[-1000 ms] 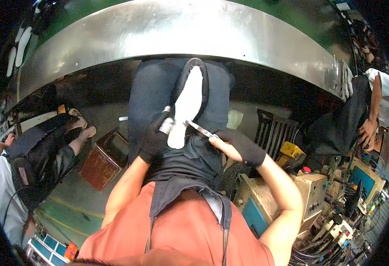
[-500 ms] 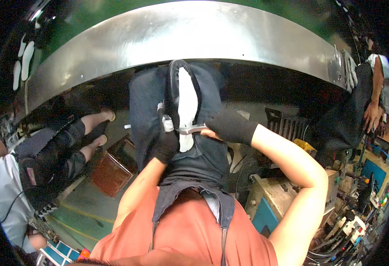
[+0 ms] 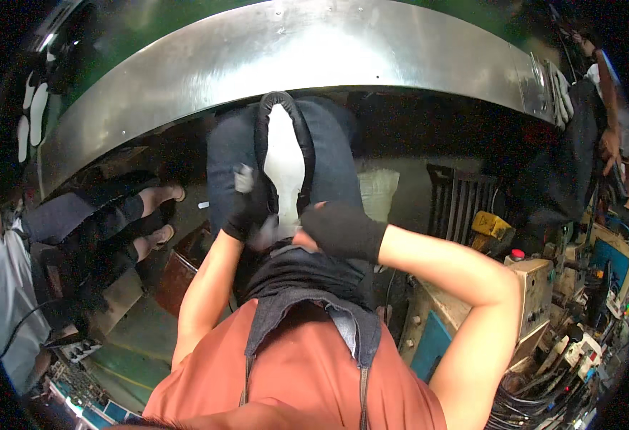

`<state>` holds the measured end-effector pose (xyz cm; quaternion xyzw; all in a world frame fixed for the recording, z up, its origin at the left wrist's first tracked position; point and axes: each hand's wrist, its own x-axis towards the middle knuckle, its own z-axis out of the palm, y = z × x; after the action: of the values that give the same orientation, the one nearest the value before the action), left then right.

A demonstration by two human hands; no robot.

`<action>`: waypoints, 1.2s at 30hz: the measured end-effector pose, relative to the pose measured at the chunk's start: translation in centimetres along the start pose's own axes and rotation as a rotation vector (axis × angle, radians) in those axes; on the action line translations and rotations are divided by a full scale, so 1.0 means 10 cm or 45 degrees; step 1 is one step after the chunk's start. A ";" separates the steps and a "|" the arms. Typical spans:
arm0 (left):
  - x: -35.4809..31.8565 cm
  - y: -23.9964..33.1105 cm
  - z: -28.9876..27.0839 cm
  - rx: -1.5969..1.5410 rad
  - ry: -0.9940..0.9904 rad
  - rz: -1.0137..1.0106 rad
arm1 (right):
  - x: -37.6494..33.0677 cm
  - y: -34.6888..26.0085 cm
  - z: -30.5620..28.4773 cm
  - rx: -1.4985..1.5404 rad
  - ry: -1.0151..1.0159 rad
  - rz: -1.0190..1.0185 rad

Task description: The person repeatedly picks up black shoes from a conveyor belt and uses a metal scraper tool to trim or clean the white soles. They hold the shoe on their lap, scrape the sole surface, and then place the shoe back onto the moving belt.

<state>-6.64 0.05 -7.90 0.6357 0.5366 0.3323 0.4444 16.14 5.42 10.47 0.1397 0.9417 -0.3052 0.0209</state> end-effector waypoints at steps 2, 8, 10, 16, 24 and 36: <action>0.12 0.82 -0.23 -0.223 0.181 -0.244 | -0.10 -0.11 0.09 -0.206 0.079 0.226; -0.07 0.64 -0.24 0.053 0.012 -0.092 | -0.09 0.09 0.11 0.395 0.056 0.262; 0.06 1.06 -0.36 -0.196 0.054 -0.229 | -0.24 0.19 -0.15 0.702 -0.229 0.670; 0.37 1.59 -0.40 -1.311 -0.015 -0.978 | -0.13 0.34 -0.87 0.702 -0.220 0.742; 0.41 0.89 0.15 -0.696 0.531 -0.316 | -0.12 0.57 -0.29 -0.008 0.310 0.475; 0.56 1.48 -0.41 -1.308 0.255 -0.492 | 0.16 -0.44 -0.69 -0.014 -0.200 0.130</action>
<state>-3.41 5.94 7.00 0.1928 0.4521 0.5224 0.6968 13.67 6.39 18.37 0.1630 0.9305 -0.3088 0.1111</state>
